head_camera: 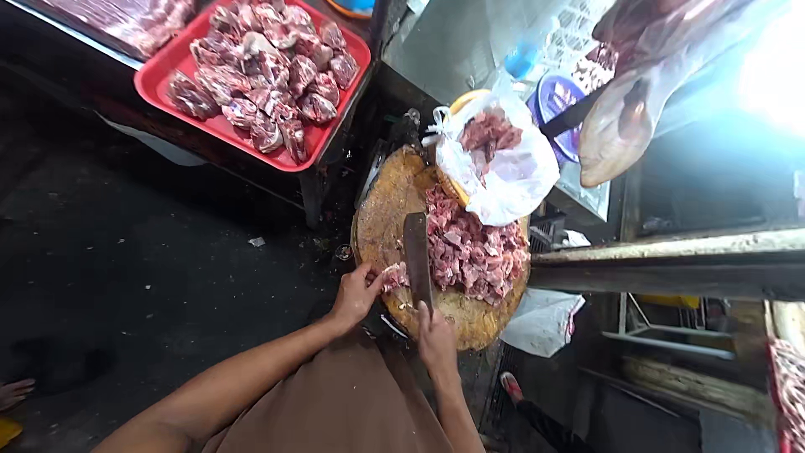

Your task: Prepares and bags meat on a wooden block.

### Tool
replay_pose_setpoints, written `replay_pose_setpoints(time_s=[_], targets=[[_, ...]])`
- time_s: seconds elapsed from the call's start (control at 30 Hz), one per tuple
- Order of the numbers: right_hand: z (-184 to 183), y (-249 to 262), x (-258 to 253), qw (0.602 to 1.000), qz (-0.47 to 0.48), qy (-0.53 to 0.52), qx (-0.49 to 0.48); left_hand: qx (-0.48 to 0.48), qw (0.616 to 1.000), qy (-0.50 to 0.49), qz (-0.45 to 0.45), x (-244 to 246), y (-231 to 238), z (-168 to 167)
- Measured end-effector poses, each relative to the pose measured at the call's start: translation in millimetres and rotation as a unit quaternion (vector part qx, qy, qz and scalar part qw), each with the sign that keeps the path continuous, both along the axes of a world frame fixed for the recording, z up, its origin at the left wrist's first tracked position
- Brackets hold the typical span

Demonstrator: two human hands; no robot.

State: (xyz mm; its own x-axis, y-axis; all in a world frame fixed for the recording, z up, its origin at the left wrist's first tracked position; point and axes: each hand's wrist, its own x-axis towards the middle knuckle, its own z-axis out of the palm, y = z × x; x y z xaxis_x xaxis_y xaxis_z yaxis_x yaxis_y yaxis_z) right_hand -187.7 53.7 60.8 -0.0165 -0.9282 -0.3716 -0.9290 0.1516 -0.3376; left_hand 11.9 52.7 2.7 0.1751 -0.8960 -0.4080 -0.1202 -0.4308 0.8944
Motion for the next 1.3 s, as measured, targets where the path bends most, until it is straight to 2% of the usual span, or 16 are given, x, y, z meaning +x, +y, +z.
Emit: replay_pose_setpoints(time_s=[0.07, 0.13, 0.2, 0.23, 0.27, 0.33, 0.4, 0.5, 0.63, 0.7, 0.8, 0.97, 1.07, 1.13, 1.23, 1.3], targets=[[20.3, 1.5, 1.1, 0.979, 0.006, -0.078, -0.186, -0.003, 1.0, 0.016, 0.012, -1.0, 5.6, -1.5], [41.7, -6.2, 12.3, 0.905, 0.002, -0.239, -0.353, -0.01, 0.999, 0.027, 0.031, -4.5, 7.4, -5.4], [45.5, -6.1, 27.4, 0.837, 0.004, -0.349, -0.422, -0.013, 0.999, 0.029, 0.037, -4.6, 8.7, -6.8], [33.9, 0.8, 28.8, 0.843, 0.015, -0.34, -0.417, -0.013, 0.999, 0.027, 0.035, -2.8, 10.2, -7.5], [16.9, 10.8, 24.2, 0.882, 0.039, -0.273, -0.381, -0.015, 0.999, 0.021, 0.031, -0.4, 11.2, -7.4], [-2.1, 23.8, 17.0, 0.983, 0.092, -0.012, -0.157, -0.014, 1.0, 0.005, 0.01, 2.6, 10.2, -4.5], [-4.3, 21.7, 13.5, 0.995, 0.056, 0.082, 0.011, -0.013, 1.0, -0.001, -0.02, -0.6, 9.5, -3.6], [2.8, 25.3, -8.3, 0.99, -0.019, 0.009, -0.137, -0.042, 0.997, 0.012, -0.062, -20.9, -2.8, -4.1], [-14.4, 29.6, -40.4, 0.907, -0.129, -0.108, -0.387, -0.139, 0.982, 0.024, -0.125, -68.1, -20.3, -4.8], [-25.5, 35.0, -54.1, 0.894, -0.169, -0.085, -0.407, -0.276, 0.947, 0.009, -0.167, -80.3, -28.4, 5.5], [-52.2, 56.8, -70.2, 0.919, -0.202, 0.016, -0.338, -0.409, 0.882, -0.042, -0.232, -59.5, -66.7, 30.6], [-63.1, 67.0, -73.9, 0.947, -0.233, 0.058, -0.212, -0.361, 0.771, -0.282, -0.442, 17.7, -141.3, 17.3], [-60.8, 71.2, -77.2, 0.945, -0.241, 0.012, -0.223, -0.369, 0.713, -0.382, -0.458, 29.0, -133.0, 17.0], [-55.6, 80.4, -76.3, 0.946, -0.213, -0.03, -0.243, -0.345, 0.729, -0.423, -0.413, 33.0, -117.8, 16.6], [-39.5, 93.0, -69.1, 0.969, -0.08, -0.082, -0.221, -0.244, 0.866, -0.353, -0.257, 59.6, -105.1, 8.4], [-20.3, 85.6, -55.3, 0.991, 0.003, 0.002, -0.133, -0.202, 0.932, -0.275, -0.119, 74.7, -103.5, 7.4]])
